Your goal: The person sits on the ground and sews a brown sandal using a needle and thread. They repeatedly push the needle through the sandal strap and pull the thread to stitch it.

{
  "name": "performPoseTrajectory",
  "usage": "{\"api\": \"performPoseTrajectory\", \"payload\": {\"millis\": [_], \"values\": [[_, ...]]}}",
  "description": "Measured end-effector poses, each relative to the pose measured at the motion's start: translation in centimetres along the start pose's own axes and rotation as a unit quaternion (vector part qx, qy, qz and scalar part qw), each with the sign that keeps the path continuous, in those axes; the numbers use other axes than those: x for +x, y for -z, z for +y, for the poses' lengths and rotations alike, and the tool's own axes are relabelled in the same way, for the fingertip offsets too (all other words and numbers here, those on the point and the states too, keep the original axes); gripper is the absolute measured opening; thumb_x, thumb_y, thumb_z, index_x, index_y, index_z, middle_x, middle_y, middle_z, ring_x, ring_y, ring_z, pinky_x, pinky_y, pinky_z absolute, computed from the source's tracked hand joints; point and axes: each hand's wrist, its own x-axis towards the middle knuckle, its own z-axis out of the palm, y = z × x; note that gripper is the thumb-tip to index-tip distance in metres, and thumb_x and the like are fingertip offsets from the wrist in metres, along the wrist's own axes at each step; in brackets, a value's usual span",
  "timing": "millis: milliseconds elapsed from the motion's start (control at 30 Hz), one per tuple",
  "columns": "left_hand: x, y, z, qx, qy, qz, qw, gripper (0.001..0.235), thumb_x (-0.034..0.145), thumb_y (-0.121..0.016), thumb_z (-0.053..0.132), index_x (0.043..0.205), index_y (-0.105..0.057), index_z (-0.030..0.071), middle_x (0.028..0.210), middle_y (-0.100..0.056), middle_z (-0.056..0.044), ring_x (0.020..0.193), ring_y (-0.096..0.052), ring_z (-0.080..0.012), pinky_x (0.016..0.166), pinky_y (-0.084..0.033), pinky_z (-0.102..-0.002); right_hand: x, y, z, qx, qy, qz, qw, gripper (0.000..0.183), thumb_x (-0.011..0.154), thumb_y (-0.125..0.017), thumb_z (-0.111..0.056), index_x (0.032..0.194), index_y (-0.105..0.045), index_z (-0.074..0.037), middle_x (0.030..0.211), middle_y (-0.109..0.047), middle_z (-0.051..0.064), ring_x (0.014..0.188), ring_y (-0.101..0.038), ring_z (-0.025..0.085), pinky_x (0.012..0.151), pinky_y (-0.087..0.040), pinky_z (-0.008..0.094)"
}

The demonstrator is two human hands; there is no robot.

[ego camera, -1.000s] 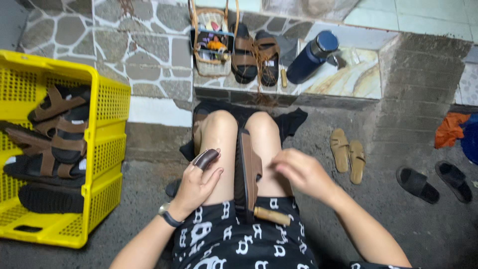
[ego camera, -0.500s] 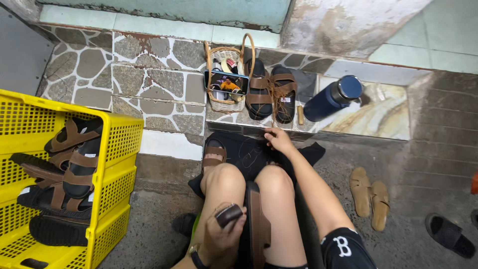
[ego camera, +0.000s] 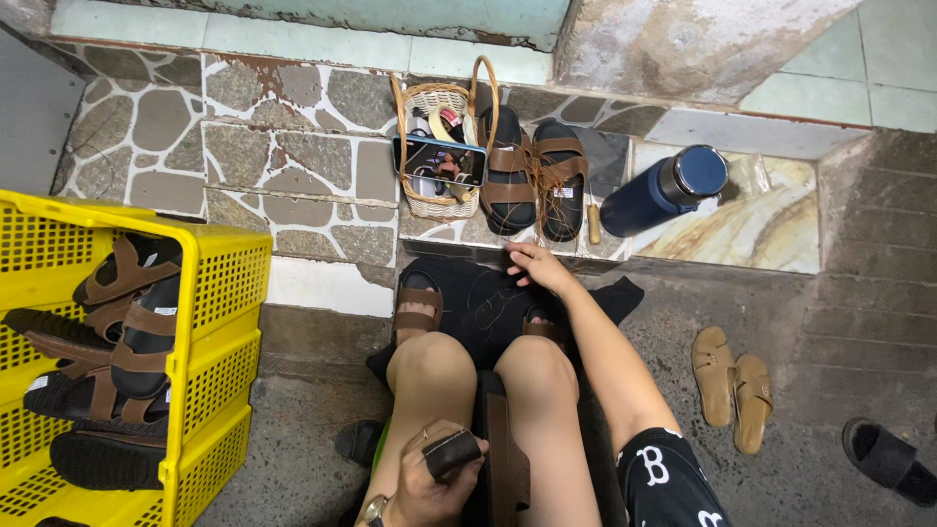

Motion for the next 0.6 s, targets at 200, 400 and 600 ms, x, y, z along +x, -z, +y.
{"api": "performPoseTrajectory", "payload": {"millis": [200, 400, 600], "values": [[-0.5, -0.5, 0.5, -0.015, -0.003, -0.005, 1.0, 0.014, 0.089, -0.067, 0.009, 0.1, -0.072, 0.002, 0.086, -0.07, -0.012, 0.071, -0.068, -0.0277, 0.064, -0.057, -0.036, -0.2, -0.7, 0.2, -0.08, 0.015, 0.046, 0.996, 0.041, 0.099, -0.059, -0.019, 0.14, -0.06, -0.018, 0.121, -0.05, 0.005, 0.077, -0.065, 0.014, 0.05, -0.056, 0.027], [0.1, -0.6, 0.5, 0.007, -0.027, -0.014, 1.0, 0.01, 0.089, -0.068, 0.007, 0.098, -0.07, 0.003, 0.08, -0.067, -0.011, 0.066, -0.065, -0.0286, 0.062, -0.054, -0.037, 2.2, -0.8, 0.3, -0.187, 0.031, 0.012, 0.982, 0.052, 0.098, -0.057, -0.028, 0.148, -0.049, -0.017, 0.159, -0.025, 0.004, 0.117, -0.044, 0.025, 0.072, -0.055, 0.036], [0.5, -0.5, 0.6, -0.02, -0.013, -0.012, 1.0, 0.01, 0.089, -0.067, 0.005, 0.097, -0.07, 0.0, 0.078, -0.065, -0.012, 0.063, -0.063, -0.0291, 0.061, -0.053, -0.037, 1.8, -0.8, 0.1, -0.088, -0.01, -0.002, 0.996, 0.043, 0.1, -0.054, -0.026, 0.143, -0.055, -0.018, 0.143, -0.049, 0.002, 0.102, -0.061, 0.019, 0.062, -0.06, 0.032]]}}
